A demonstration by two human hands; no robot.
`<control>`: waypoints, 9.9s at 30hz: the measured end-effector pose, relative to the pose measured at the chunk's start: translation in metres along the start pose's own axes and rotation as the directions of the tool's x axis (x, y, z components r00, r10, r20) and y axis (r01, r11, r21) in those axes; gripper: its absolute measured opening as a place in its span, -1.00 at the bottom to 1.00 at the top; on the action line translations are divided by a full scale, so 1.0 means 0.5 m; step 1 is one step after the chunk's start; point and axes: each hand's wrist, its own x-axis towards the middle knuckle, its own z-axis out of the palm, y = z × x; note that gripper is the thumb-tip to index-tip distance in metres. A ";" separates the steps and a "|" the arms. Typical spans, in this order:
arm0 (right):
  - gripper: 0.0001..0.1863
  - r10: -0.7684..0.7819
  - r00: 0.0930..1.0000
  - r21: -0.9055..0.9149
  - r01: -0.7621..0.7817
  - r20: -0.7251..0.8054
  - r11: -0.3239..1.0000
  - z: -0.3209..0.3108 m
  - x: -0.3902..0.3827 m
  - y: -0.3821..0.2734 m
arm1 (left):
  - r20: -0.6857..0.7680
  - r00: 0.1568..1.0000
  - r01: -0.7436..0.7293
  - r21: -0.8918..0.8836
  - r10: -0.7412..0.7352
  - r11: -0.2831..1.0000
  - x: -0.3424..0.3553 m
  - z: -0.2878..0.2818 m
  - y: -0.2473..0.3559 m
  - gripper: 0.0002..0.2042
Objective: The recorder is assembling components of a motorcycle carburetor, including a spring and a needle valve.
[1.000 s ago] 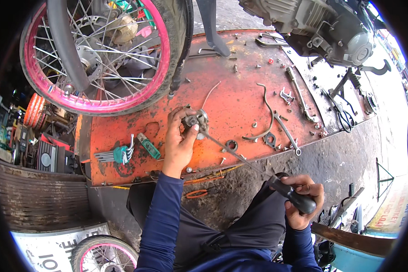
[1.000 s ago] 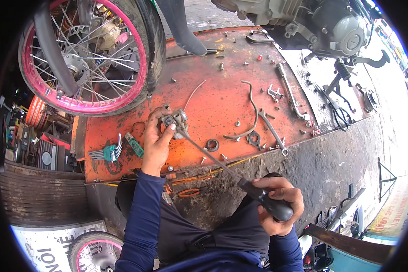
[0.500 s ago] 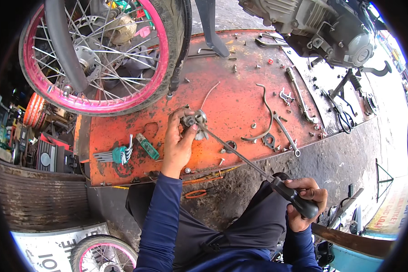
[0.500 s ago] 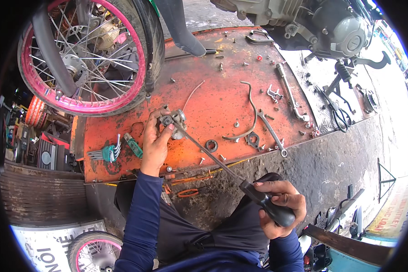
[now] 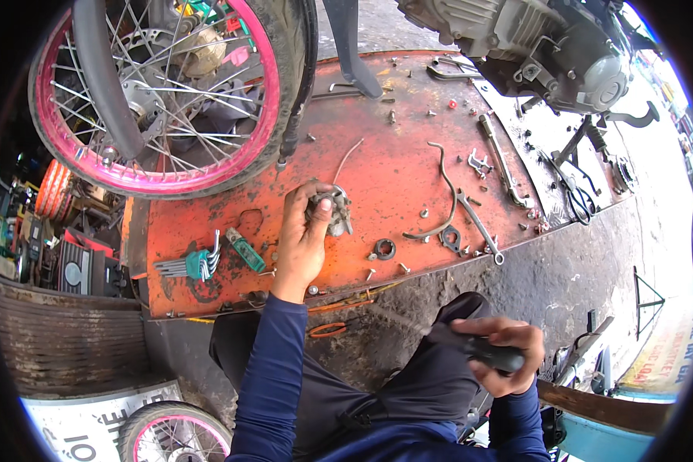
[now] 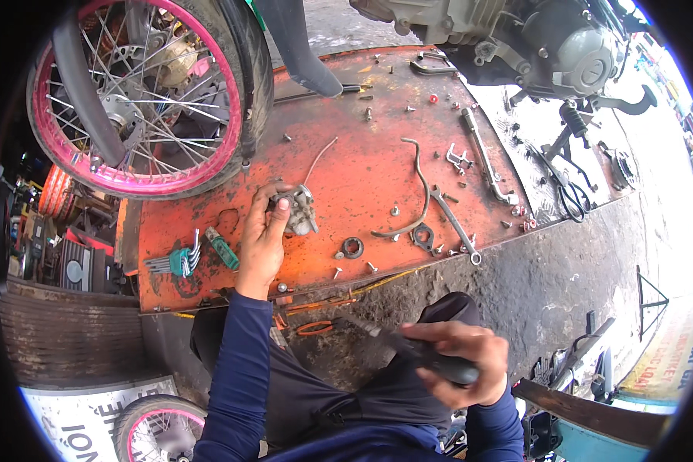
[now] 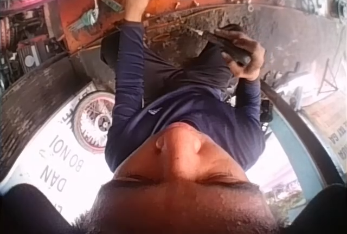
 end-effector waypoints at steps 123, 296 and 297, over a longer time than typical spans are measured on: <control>-0.37 0.120 0.936 -0.695 0.156 0.331 0.701 -0.062 0.013 -0.068 | -0.190 0.979 0.053 -0.130 -0.077 0.990 0.026 0.072 -0.039 -0.88; -0.48 0.341 0.912 -0.635 -0.404 -0.227 0.659 0.283 0.235 0.218 | -0.115 0.990 -0.008 -0.606 -0.078 0.796 -0.054 -0.095 0.082 -0.07; -0.48 0.337 0.916 -0.633 -0.396 -0.219 0.665 0.293 0.237 0.225 | -0.125 0.989 -0.014 -0.602 -0.076 0.798 -0.056 -0.103 0.090 -0.07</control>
